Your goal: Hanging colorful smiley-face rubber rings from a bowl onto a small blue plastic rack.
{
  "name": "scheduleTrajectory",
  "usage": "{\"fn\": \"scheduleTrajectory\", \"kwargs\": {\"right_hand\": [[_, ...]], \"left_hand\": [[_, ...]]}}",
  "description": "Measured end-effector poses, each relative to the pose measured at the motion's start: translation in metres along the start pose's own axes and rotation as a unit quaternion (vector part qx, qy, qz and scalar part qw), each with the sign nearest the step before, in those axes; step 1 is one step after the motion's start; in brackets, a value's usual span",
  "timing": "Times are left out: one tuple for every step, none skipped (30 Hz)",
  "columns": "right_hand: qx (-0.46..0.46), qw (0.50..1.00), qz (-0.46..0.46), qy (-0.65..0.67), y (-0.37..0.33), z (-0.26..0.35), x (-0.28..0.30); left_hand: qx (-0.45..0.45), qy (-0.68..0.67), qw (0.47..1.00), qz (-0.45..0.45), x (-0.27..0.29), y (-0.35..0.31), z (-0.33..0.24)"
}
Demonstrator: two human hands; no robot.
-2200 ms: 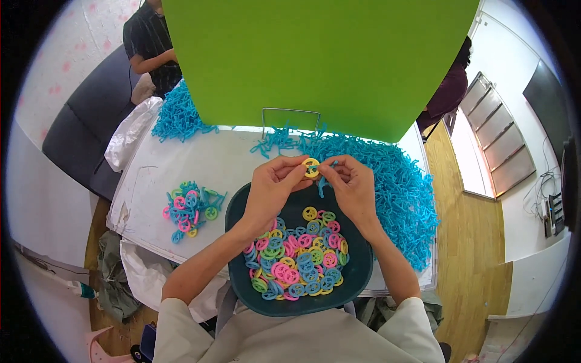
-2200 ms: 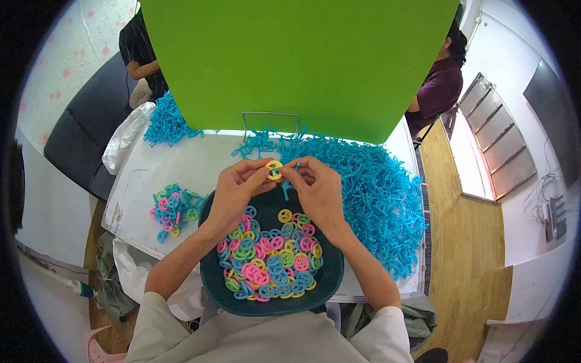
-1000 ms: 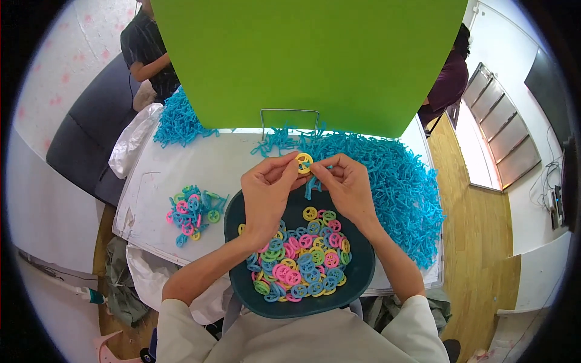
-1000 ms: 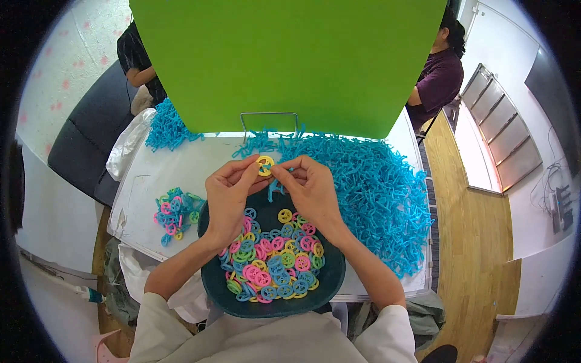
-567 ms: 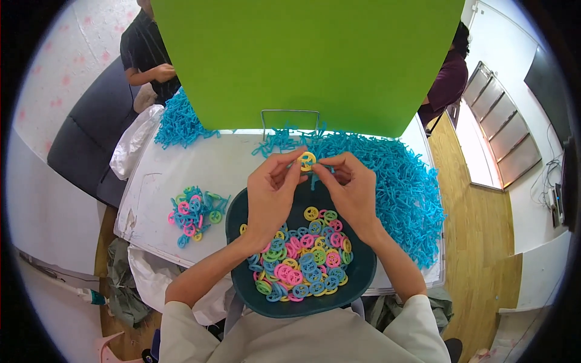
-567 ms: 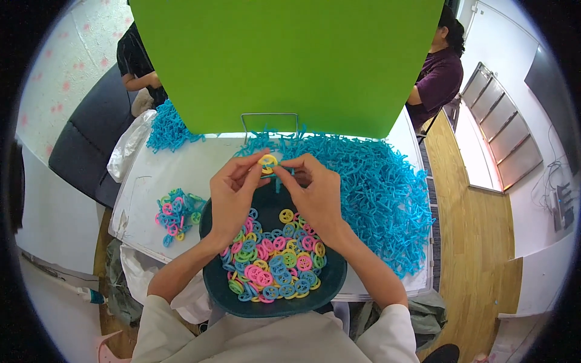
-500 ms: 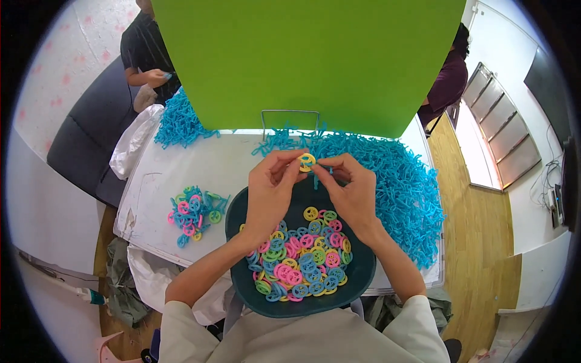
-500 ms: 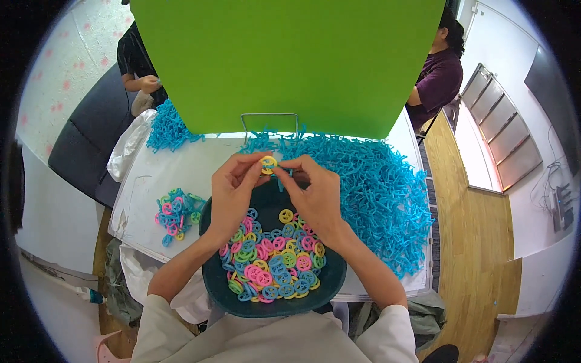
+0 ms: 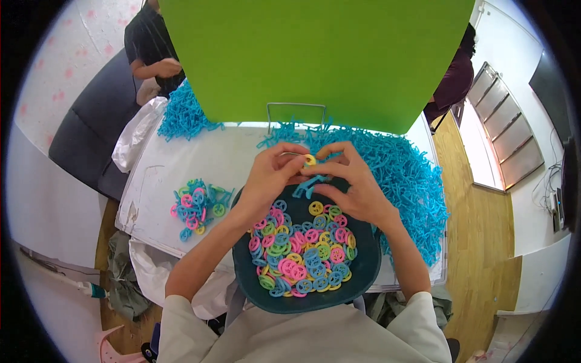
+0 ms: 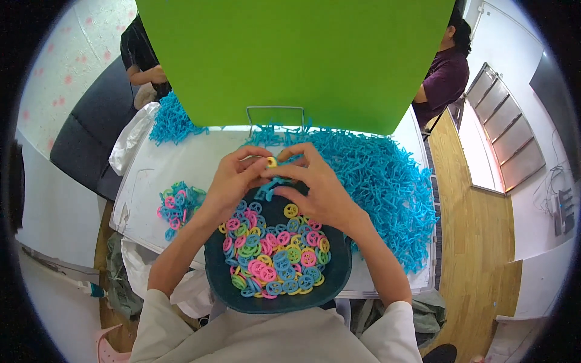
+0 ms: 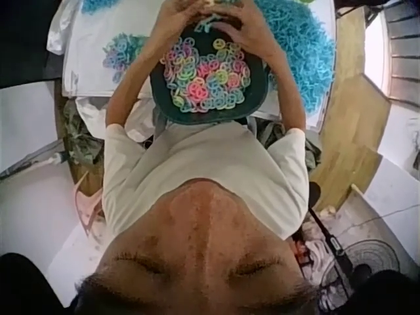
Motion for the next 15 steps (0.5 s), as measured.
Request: {"fn": "scheduleTrajectory", "kwargs": {"right_hand": [[0.049,0.997,-0.023,-0.051,-0.002,0.0,0.004],[0.097,0.989,-0.045,-0.102,-0.003,0.003,0.008],[0.099,0.988,-0.056,-0.108,0.001,0.003,0.012],[0.096,0.988,-0.053,-0.107,0.001,0.0,0.012],[0.047,0.994,-0.068,-0.067,0.001,-0.009,0.016],[-0.001,0.996,-0.082,-0.028,0.001,-0.017,0.02],[-0.002,0.996,-0.08,-0.027,0.002,-0.017,0.017],[-0.029,0.995,-0.093,0.02,0.003,-0.021,0.017],[-0.056,0.99,-0.106,0.067,0.003,-0.024,0.016],[-0.082,0.983,-0.118,0.115,0.002,-0.028,0.014],[-0.081,0.983,-0.115,0.117,0.002,-0.029,0.011],[-0.082,0.984,-0.109,0.11,0.0,-0.032,0.011],[-0.083,0.986,-0.102,0.104,0.0,-0.034,0.01],[-0.08,0.986,-0.101,0.105,0.0,-0.036,0.01],[-0.097,0.987,-0.104,0.075,-0.002,-0.04,0.013]], "left_hand": [[0.02,0.002,0.999,0.044,-0.009,0.0,0.006],[0.025,0.0,0.999,0.044,-0.012,0.0,0.009],[0.077,0.004,0.995,0.061,-0.018,-0.002,0.017],[0.128,0.008,0.989,0.079,-0.023,-0.004,0.026],[0.139,0.152,0.972,0.115,-0.021,0.0,0.048],[0.139,0.151,0.972,0.114,-0.02,0.0,0.063],[-0.021,0.415,0.897,0.153,-0.032,-0.007,0.06],[-0.179,0.637,0.729,0.176,-0.049,-0.018,0.064],[-0.176,0.638,0.729,0.174,-0.053,-0.02,0.069],[-0.177,0.644,0.724,0.172,-0.058,-0.02,0.073],[-0.177,0.651,0.719,0.169,-0.058,-0.021,0.075],[-0.177,0.652,0.718,0.167,-0.058,-0.02,0.077],[-0.192,0.634,0.736,0.141,-0.055,-0.019,0.072],[-0.207,0.615,0.752,0.115,-0.052,-0.018,0.067],[-0.211,0.616,0.75,0.117,-0.052,-0.016,0.061]]}}
Point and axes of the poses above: each hand's wrist, its own y-axis towards the middle knuckle, its own x-axis out of the back of the hand, z = x × y, the point moved 8 cm from there along y, towards the middle knuckle, and after that the axes turned 2 degrees about x, right-handed, at the moved point
